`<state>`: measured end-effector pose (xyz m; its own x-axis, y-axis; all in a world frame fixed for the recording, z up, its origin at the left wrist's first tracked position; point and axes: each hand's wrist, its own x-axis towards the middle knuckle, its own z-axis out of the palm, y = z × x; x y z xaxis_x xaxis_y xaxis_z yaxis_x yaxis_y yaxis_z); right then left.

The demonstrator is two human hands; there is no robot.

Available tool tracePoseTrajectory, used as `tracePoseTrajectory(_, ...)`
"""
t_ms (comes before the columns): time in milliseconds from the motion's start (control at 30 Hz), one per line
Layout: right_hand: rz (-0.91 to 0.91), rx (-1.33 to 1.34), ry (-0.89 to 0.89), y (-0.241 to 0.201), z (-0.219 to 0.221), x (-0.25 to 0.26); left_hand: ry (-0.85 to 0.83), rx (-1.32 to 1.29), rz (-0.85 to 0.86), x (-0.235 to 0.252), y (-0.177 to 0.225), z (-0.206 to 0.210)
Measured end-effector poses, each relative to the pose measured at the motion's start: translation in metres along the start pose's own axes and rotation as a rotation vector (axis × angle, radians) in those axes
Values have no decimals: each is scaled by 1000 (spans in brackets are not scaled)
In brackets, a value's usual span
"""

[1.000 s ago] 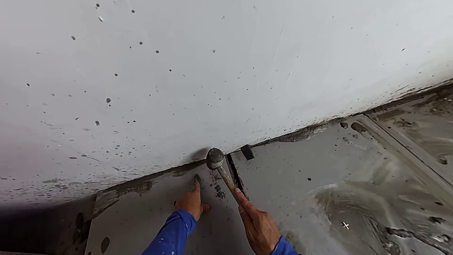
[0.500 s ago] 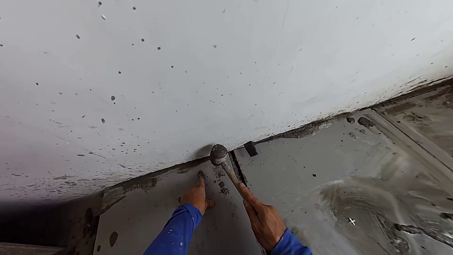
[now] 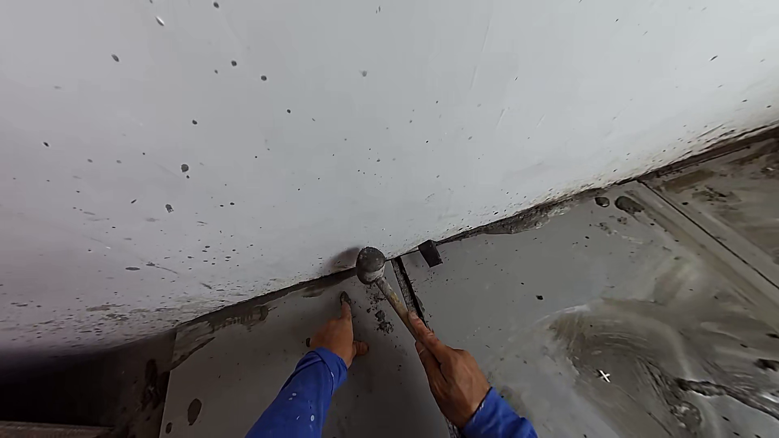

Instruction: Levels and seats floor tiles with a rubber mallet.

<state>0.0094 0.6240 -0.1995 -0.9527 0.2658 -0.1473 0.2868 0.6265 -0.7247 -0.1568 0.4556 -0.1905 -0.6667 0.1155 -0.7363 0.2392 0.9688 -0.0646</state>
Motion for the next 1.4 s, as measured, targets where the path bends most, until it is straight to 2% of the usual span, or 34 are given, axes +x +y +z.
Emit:
tracePoseTrajectory(100,125,8,-208,10,-6,8,-8,-7,3,-2,-1,1)
tracePoseTrajectory(133,140,21,-220,8,-12,11,-4,1,5,-2,1,0)
tracePoseTrajectory(267,-12,56,-9,14,1,-2,-7,0,11,-1,-3,1)
tracePoseTrajectory(367,130,30,-227,11,-10,7,-10,-4,14,-2,-1,2)
tracePoseTrajectory(500,-12,56,5,6,-2,-1,-7,-2,16,2,-2,-1)
tracePoseTrajectory(600,149,23,-248,7,-13,8,-12,-8,23,2,-1,0)
tracePoseTrajectory(633,155,34,-246,3,-18,11,-4,1,21,2,2,-3)
tracePoseTrajectory(733,7,44,-20,5,-6,-1,-2,17,16,3,0,-2)
tracePoseTrajectory(767,9,33,-34,9,-2,-3,-4,10,21,4,-2,0)
tracePoseTrajectory(833,119,22,-208,10,-8,2,-6,1,26,2,-1,1)
tracePoseTrajectory(867,138,34,-229,5,-15,6,0,7,25,2,1,-2)
tracePoseTrajectory(967,20,61,-31,1,-6,-3,2,24,25,3,1,-3)
tracePoseTrajectory(1000,5,51,-19,5,-2,-5,-4,20,25,4,0,-2)
tracePoseTrajectory(1067,129,42,-208,6,-8,1,-7,20,24,4,0,1)
tracePoseTrajectory(1100,161,46,-235,3,-13,6,-2,28,22,4,2,-1)
tracePoseTrajectory(1233,10,67,11,3,-1,-1,-1,24,30,4,-2,-1)
tracePoseTrajectory(1333,150,37,-214,6,-9,7,-11,2,35,4,-2,0)
tracePoseTrajectory(1400,91,55,-116,-2,-11,7,-3,0,32,5,0,-4)
